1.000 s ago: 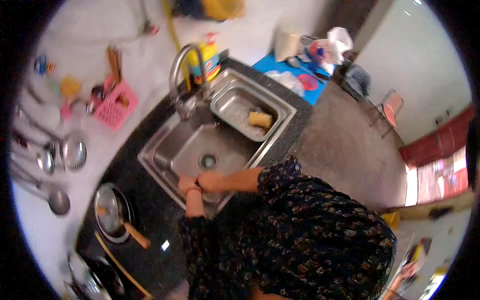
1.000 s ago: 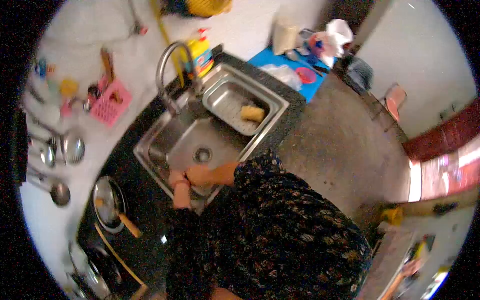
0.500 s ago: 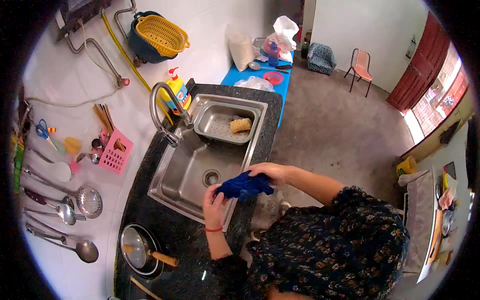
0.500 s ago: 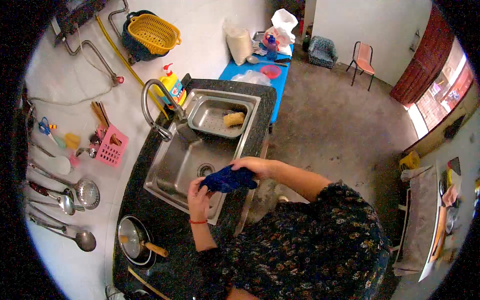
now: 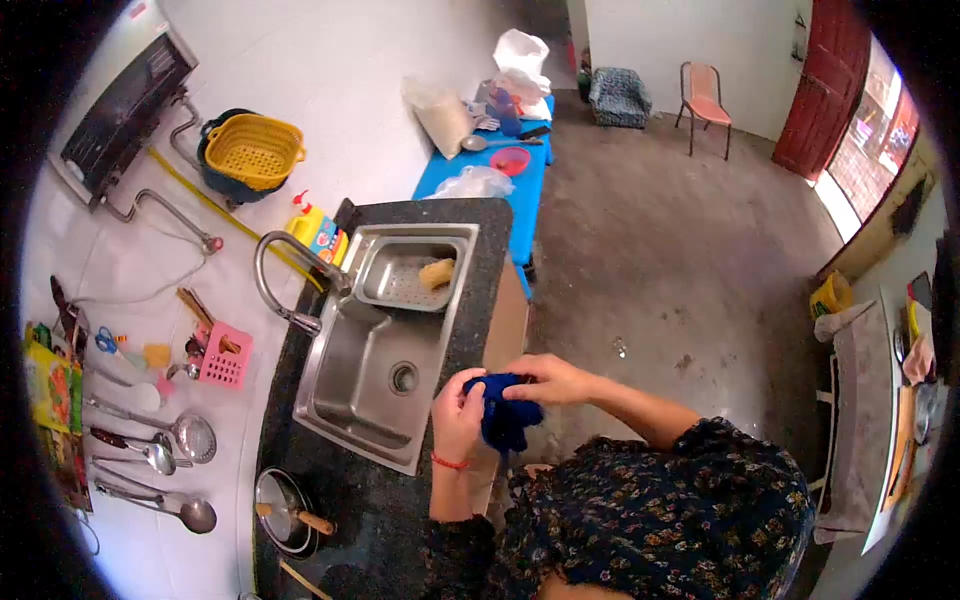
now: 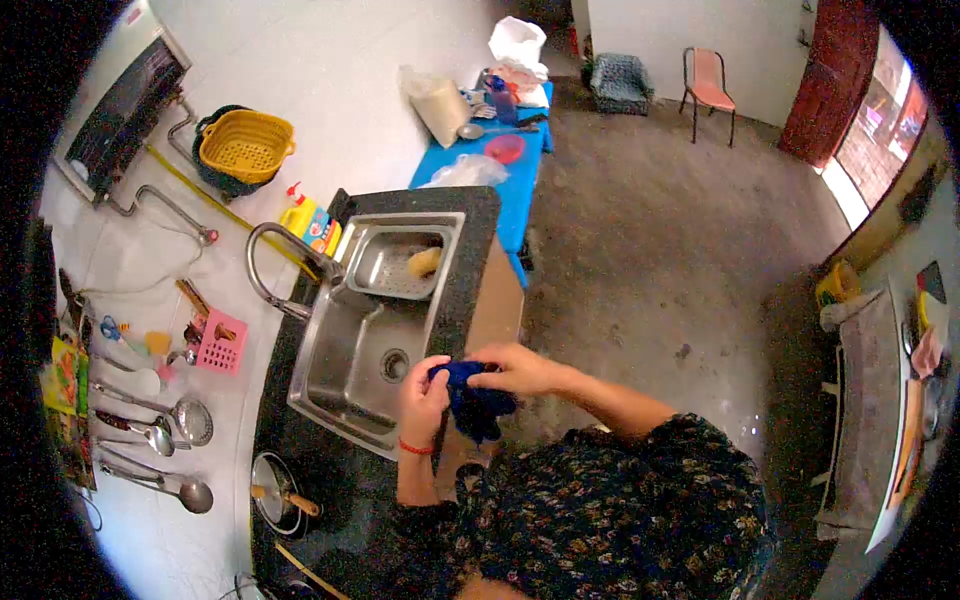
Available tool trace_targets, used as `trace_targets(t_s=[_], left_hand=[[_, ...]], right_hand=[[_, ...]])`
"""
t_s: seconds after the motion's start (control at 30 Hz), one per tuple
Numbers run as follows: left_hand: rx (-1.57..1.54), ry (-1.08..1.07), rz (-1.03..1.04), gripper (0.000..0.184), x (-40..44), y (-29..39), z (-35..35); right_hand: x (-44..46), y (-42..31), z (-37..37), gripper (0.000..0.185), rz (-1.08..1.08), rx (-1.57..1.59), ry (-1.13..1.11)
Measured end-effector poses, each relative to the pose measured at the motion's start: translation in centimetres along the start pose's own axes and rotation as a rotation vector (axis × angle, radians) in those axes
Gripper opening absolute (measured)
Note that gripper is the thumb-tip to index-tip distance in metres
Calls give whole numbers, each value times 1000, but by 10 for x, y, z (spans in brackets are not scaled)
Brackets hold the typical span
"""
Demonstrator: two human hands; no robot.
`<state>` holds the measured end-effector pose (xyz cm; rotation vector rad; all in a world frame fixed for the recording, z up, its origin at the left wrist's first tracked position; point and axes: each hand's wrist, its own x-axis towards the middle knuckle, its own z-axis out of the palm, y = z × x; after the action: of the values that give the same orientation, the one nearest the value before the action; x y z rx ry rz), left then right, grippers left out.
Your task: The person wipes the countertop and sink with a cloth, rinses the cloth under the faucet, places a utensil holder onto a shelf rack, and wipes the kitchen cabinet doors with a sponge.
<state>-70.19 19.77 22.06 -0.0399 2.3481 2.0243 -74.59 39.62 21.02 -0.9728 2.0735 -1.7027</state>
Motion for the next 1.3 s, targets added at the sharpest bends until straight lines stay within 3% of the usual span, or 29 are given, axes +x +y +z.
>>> trace_targets(t_s=[0.03, 0.1, 0.17, 0.23, 0.37, 0.53, 0.6, 0.7, 0.73, 0.77, 0.83, 0.87, 0.97, 1.03, 1.07, 1.17, 1.3], left_hand=[[247, -24, 113, 20, 1, 6, 7], [454, 6, 516, 19, 3, 24, 31], [387, -77, 318, 21, 0, 43, 50], [494, -54, 639, 20, 11, 42, 73], [335, -61, 776, 13, 37, 59, 110], [-513, -243, 190, 13, 55, 87, 135], [-388, -224, 250, 12, 59, 95, 140], [-221, -168, 338, 11, 61, 103, 145], [-177, -162, 351, 10, 60, 107, 145], [-132, -158, 362, 10, 58, 109, 145], [-127, -134, 356, 10, 56, 113, 149], [-105, -155, 367, 10, 55, 115, 148], [33, -144, 436, 11, 55, 120, 145], [216, -80, 551, 11, 58, 123, 136], [8, -106, 442, 11, 60, 124, 133], [138, -94, 476, 18, 60, 133, 116], [298, -218, 401, 13, 60, 137, 98]], right_hand=[[-13, 0, -13, 31, -10, -48, 30], [-36, 4, -34, 26, -49, -268, 125], [-52, 7, -52, 23, -133, -400, 280], [-67, -6, -70, 19, -256, -477, 434], [-81, -35, -108, 22, 17, -338, 511], [-76, -43, -134, 25, 40, -210, 601], [-74, -41, -142, 24, 135, -231, 645], [-74, -29, -136, 24, -80, -203, 850], [-75, -41, -122, 24, -120, -45, 849], [-75, -40, -111, 31, -171, 56, 778], [-78, -38, -95, 39, -153, -181, 621], [-75, -44, -86, 47, -109, -298, 645], [-66, -46, -86, 32, -10, -308, 658], [-61, -45, -93, 26, -64, -162, 612], [-59, -46, -97, 23, -88, -90, 587], [-56, -54, -113, 22, -28, -21, 544], [-47, -61, -129, 24, -28, 66, 499]])
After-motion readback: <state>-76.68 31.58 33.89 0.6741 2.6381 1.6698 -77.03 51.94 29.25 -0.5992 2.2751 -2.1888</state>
